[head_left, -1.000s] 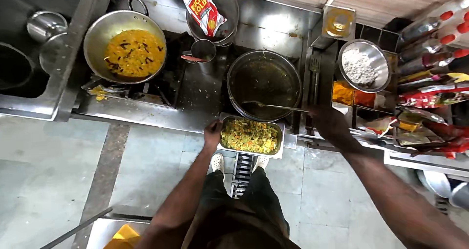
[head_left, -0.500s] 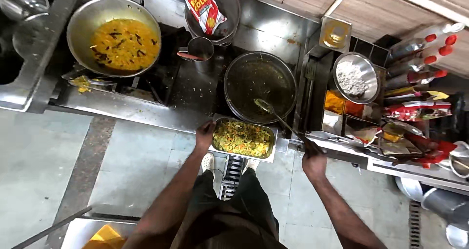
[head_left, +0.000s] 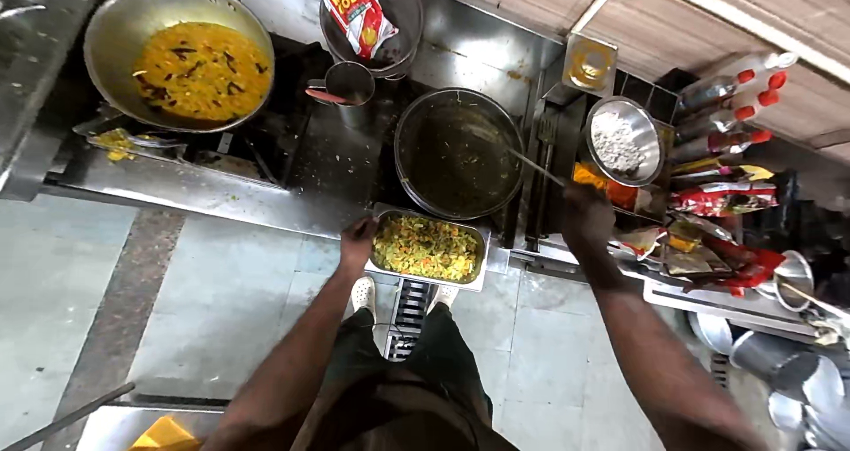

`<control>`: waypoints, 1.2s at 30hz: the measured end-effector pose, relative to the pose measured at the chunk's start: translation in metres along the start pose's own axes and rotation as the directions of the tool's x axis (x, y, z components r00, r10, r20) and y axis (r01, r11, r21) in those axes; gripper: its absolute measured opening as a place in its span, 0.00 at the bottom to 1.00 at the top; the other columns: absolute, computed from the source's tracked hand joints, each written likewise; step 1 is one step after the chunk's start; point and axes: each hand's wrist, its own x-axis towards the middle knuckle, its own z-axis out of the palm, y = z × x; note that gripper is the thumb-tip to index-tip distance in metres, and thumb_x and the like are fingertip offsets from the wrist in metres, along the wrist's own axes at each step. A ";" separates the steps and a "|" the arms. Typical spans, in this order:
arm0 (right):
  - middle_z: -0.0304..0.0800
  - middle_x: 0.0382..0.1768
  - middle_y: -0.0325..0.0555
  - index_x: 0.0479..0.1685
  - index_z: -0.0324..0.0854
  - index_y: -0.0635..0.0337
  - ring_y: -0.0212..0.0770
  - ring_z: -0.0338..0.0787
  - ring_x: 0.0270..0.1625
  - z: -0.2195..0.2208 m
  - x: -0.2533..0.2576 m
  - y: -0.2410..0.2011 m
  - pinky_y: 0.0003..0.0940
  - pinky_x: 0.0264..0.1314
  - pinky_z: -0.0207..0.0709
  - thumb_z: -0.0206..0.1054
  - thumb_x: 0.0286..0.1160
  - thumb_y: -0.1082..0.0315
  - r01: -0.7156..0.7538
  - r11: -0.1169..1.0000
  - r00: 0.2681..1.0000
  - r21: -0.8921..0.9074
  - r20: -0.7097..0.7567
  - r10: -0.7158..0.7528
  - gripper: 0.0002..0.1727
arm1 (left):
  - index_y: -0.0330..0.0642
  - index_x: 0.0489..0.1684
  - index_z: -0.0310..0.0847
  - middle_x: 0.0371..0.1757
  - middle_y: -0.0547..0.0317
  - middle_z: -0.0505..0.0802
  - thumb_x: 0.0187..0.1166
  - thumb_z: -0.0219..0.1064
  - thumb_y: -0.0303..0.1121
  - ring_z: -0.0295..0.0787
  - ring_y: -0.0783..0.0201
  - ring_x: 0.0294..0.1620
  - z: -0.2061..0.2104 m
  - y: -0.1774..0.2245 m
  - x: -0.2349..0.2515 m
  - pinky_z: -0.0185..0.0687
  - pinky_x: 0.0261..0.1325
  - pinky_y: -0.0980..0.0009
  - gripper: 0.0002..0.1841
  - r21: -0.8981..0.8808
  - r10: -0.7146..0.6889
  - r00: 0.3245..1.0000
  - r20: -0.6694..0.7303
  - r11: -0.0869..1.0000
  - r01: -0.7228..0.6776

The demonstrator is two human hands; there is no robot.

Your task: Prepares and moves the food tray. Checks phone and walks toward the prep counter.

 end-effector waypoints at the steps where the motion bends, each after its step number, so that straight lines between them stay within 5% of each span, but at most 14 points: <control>1: 0.92 0.58 0.53 0.68 0.87 0.40 0.59 0.89 0.63 0.004 0.022 0.002 0.64 0.63 0.81 0.55 0.87 0.67 0.018 0.999 1.000 -0.040 -0.012 -0.019 0.20 | 0.37 0.58 0.89 0.51 0.53 0.95 0.86 0.68 0.39 0.91 0.66 0.50 0.000 0.000 0.000 0.88 0.60 0.63 0.15 -0.005 0.008 1.000 0.001 1.000 -0.008; 6: 0.91 0.59 0.58 0.70 0.86 0.38 0.66 0.90 0.60 0.006 0.064 0.005 0.71 0.54 0.82 0.60 0.80 0.72 0.081 0.975 0.986 -0.207 0.160 -0.047 0.23 | 0.36 0.57 0.89 0.50 0.52 0.95 0.85 0.68 0.37 0.91 0.66 0.49 0.001 0.000 0.001 0.88 0.59 0.63 0.14 -0.044 0.005 1.000 -0.011 0.999 -0.006; 11: 0.93 0.55 0.57 0.71 0.84 0.41 0.66 0.92 0.53 -0.041 0.003 -0.001 0.73 0.47 0.81 0.59 0.86 0.67 0.161 0.960 0.899 -0.228 0.435 -0.047 0.20 | 0.36 0.59 0.89 0.52 0.52 0.95 0.85 0.69 0.38 0.92 0.66 0.52 0.000 -0.003 0.003 0.87 0.62 0.64 0.15 -0.063 -0.028 0.999 -0.016 0.998 0.027; 16: 0.95 0.46 0.57 0.66 0.89 0.45 0.63 0.93 0.50 -0.052 -0.036 -0.021 0.69 0.51 0.81 0.60 0.87 0.64 0.130 0.990 0.858 -0.051 0.505 -0.087 0.17 | 0.35 0.60 0.88 0.54 0.52 0.95 0.86 0.67 0.37 0.91 0.66 0.54 0.000 0.000 0.003 0.86 0.64 0.64 0.15 -0.098 -0.021 1.000 0.007 0.995 0.022; 19: 0.94 0.48 0.52 0.66 0.89 0.45 0.53 0.93 0.50 -0.035 -0.020 -0.030 0.62 0.57 0.83 0.60 0.88 0.63 0.021 0.989 0.800 0.143 0.591 -0.102 0.16 | 0.35 0.60 0.88 0.54 0.51 0.95 0.86 0.67 0.37 0.91 0.66 0.54 0.001 0.002 0.003 0.86 0.64 0.63 0.15 -0.094 -0.030 1.000 0.007 0.995 0.031; 23: 0.89 0.32 0.47 0.68 0.86 0.55 0.37 0.82 0.26 0.000 0.011 -0.025 0.38 0.32 0.80 0.60 0.88 0.67 -0.273 0.900 0.654 0.339 0.752 -0.084 0.16 | 0.35 0.61 0.88 0.54 0.50 0.95 0.86 0.67 0.39 0.92 0.64 0.55 0.002 0.001 0.002 0.87 0.65 0.61 0.17 -0.083 -0.047 0.999 0.011 0.995 0.047; 26: 0.87 0.30 0.45 0.71 0.84 0.55 0.33 0.77 0.22 0.010 0.015 -0.033 0.31 0.25 0.73 0.61 0.87 0.71 -0.413 0.835 0.591 0.364 0.805 -0.059 0.18 | 0.36 0.59 0.88 0.53 0.52 0.95 0.87 0.67 0.39 0.91 0.66 0.54 0.002 0.002 0.002 0.86 0.63 0.62 0.16 -0.058 -0.037 0.999 0.005 0.998 0.038; 28: 0.87 0.33 0.45 0.73 0.83 0.55 0.33 0.77 0.24 0.007 0.007 -0.032 0.30 0.26 0.73 0.60 0.87 0.72 -0.444 0.801 0.606 0.401 0.793 -0.060 0.19 | 0.36 0.60 0.88 0.54 0.52 0.95 0.86 0.67 0.39 0.91 0.66 0.54 0.002 0.001 0.002 0.86 0.64 0.63 0.16 -0.060 -0.030 1.000 0.009 0.998 0.030; 31: 0.88 0.35 0.44 0.70 0.84 0.56 0.33 0.82 0.29 -0.013 -0.025 -0.022 0.30 0.32 0.79 0.61 0.87 0.71 -0.386 0.751 0.722 0.535 0.682 -0.115 0.17 | 0.36 0.60 0.88 0.53 0.52 0.95 0.86 0.67 0.39 0.91 0.67 0.53 0.002 0.001 0.001 0.86 0.63 0.64 0.16 -0.058 -0.026 1.000 0.003 0.998 0.026; 36: 0.95 0.44 0.39 0.65 0.89 0.47 0.39 0.93 0.45 -0.051 -0.128 -0.033 0.50 0.52 0.88 0.59 0.87 0.68 -0.065 0.935 0.939 0.348 0.338 -0.061 0.17 | 0.35 0.60 0.88 0.54 0.52 0.95 0.86 0.67 0.38 0.91 0.67 0.55 0.002 -0.002 0.002 0.86 0.64 0.65 0.16 -0.064 -0.014 1.000 0.007 0.998 0.015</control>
